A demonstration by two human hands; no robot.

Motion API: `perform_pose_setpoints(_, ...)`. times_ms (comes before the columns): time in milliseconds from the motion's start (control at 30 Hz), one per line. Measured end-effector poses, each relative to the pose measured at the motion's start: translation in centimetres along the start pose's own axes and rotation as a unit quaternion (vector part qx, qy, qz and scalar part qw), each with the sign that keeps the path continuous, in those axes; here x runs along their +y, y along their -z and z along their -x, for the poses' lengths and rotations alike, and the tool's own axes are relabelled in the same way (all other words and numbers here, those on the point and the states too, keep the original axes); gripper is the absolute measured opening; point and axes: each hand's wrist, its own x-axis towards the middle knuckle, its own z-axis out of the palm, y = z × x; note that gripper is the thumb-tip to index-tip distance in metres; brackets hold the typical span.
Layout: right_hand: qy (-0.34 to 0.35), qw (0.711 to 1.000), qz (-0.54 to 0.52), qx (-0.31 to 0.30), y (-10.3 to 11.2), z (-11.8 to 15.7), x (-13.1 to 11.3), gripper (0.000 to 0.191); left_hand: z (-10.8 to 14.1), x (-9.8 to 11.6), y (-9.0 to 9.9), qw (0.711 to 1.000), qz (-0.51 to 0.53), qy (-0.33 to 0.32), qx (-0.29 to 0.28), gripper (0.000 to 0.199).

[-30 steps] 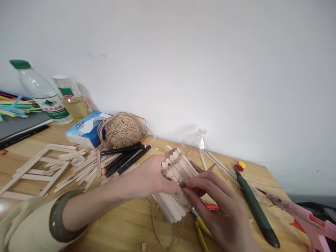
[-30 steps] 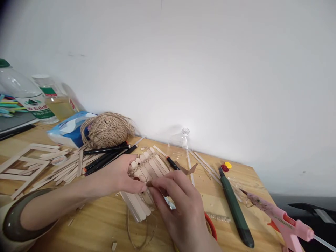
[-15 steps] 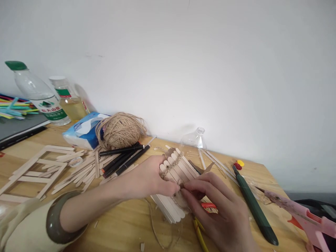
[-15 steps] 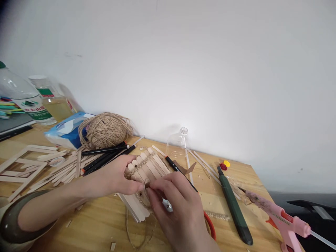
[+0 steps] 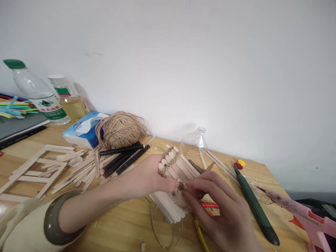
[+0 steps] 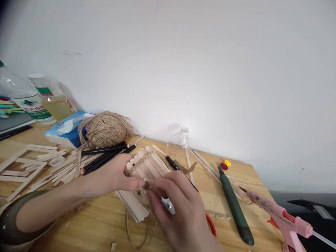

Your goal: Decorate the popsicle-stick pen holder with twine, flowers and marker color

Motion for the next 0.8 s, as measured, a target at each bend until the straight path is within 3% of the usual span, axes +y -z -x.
perform_pose_setpoints(367, 0.000, 0.999, 0.023, -0.024, 0.43, -0.12, -0.06, 0.018, 0.32, 0.42, -0.16, 1.000, 0.003, 0.009, 0.006, 0.022)
perform_pose_setpoints(667, 0.036, 0.997, 0.069, 0.005, 0.29, 0.40, -0.30, 0.022, 0.45, 0.08, -0.10, 1.000, -0.017, 0.000, 0.003, 0.023)
perform_pose_setpoints(800, 0.037, 0.996, 0.076, 0.011, 0.33, 0.52, -0.43, 0.022, 0.63, 0.80, -0.30, 0.999, 0.027, 0.001, -0.017, 0.017)
